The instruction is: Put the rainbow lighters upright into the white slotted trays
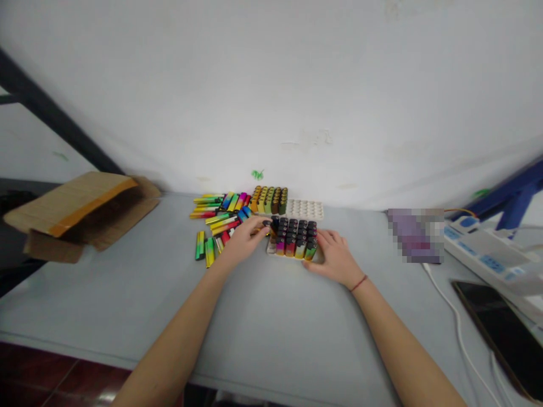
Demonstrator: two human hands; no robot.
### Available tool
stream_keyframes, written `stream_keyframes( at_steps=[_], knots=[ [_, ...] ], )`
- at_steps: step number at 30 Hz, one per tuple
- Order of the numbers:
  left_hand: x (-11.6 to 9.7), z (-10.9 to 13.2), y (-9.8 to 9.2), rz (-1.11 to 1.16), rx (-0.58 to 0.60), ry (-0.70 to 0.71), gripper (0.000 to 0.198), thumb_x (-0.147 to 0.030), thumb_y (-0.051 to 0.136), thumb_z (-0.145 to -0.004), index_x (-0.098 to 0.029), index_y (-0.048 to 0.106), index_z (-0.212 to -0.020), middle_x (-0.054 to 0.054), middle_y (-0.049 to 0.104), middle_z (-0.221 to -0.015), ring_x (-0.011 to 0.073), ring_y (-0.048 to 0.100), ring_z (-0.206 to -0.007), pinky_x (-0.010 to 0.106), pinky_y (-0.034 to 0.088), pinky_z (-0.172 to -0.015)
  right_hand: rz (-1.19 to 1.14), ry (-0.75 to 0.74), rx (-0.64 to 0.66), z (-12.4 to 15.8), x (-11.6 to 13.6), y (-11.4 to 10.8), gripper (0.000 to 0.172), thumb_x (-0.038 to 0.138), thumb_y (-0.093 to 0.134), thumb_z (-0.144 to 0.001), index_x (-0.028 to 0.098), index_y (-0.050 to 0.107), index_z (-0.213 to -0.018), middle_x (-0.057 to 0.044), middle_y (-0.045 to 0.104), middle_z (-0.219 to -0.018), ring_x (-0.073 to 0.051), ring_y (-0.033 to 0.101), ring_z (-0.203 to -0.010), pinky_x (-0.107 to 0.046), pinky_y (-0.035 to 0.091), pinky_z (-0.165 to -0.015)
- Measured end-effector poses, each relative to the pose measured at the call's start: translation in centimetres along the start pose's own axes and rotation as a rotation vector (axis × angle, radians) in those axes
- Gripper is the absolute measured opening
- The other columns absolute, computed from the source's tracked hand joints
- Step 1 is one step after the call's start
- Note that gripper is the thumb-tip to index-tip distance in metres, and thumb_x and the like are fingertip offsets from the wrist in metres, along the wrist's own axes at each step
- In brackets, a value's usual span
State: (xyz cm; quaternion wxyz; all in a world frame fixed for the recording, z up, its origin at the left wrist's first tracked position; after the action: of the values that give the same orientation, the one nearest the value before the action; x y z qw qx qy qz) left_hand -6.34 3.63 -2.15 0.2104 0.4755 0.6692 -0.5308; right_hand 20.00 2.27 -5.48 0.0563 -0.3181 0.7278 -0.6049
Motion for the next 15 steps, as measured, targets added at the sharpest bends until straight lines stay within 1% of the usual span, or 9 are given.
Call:
stream_keyframes(
  at_steps=[2,5,8,11,15],
  knots=[
    [0.15,0.12,0.24,0.005,0.011,-0.005,0.021,-0.028,0.055,-0.091,-0.020,0.065,-0.107,0.010,0.068,-0.111,0.0218,0.064,-0.105,0.036,0.050,-0.095,-0.003,-0.002,0.000,0.00,0.02,-0.02,0.069,0.057,0.064,-0.078,0.017,0.053,-0.133,-0.018,0.060,-0.131,-0.038,0.049,-0.116,-0.054,0.043,-0.093],
    [0.21,0.31,0.48,0.054,-0.001,-0.020,0.027,-0.029,0.057,-0.090,-0.021,0.060,-0.116,0.009,0.069,-0.110,0.0208,0.067,-0.100,0.036,0.051,-0.093,-0.005,-0.002,0.001,0.00,-0.01,0.00,0.070,0.057,0.064,-0.079,0.016,0.053,-0.133,-0.019,0.060,-0.131,-0.038,0.049,-0.116,-0.054,0.043,-0.094],
    [-0.02,0.38,0.53,0.050,-0.016,-0.025,0.024,-0.029,0.059,-0.089,-0.023,0.059,-0.113,0.007,0.069,-0.108,0.0202,0.067,-0.098,0.036,0.051,-0.093,0.000,-0.004,-0.007,-0.01,-0.06,0.05,0.070,0.058,0.064,-0.078,0.018,0.052,-0.134,-0.018,0.061,-0.129,-0.038,0.050,-0.116,-0.054,0.043,-0.094],
    [-0.39,0.34,0.43,-0.032,-0.018,0.017,0.018,-0.026,0.059,-0.089,-0.023,0.062,-0.107,0.006,0.068,-0.111,0.0206,0.066,-0.102,0.036,0.049,-0.097,0.007,-0.002,-0.011,-0.01,-0.08,0.10,0.070,0.058,0.064,-0.078,0.018,0.053,-0.134,-0.018,0.061,-0.128,-0.038,0.050,-0.116,-0.054,0.043,-0.094],
    [-0.68,0.35,0.15,-0.121,-0.022,0.096,0.019,-0.024,0.054,-0.091,-0.022,0.063,-0.108,0.008,0.066,-0.114,0.0206,0.062,-0.109,0.035,0.048,-0.099,0.013,0.007,-0.003,-0.01,0.03,0.06,0.069,0.058,0.064,-0.078,0.017,0.053,-0.133,-0.018,0.061,-0.129,-0.038,0.049,-0.116,-0.053,0.043,-0.094]
  ],
)
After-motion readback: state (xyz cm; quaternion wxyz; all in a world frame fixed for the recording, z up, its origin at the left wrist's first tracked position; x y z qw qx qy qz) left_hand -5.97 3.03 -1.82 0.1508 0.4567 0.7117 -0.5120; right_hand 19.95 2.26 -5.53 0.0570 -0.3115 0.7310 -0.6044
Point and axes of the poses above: each hand's wrist, its own z-axis away from the middle knuckle, its own y-axis out of the palm, x = y × z, the point moved 2 cm from there along -z, towards the middle knuckle
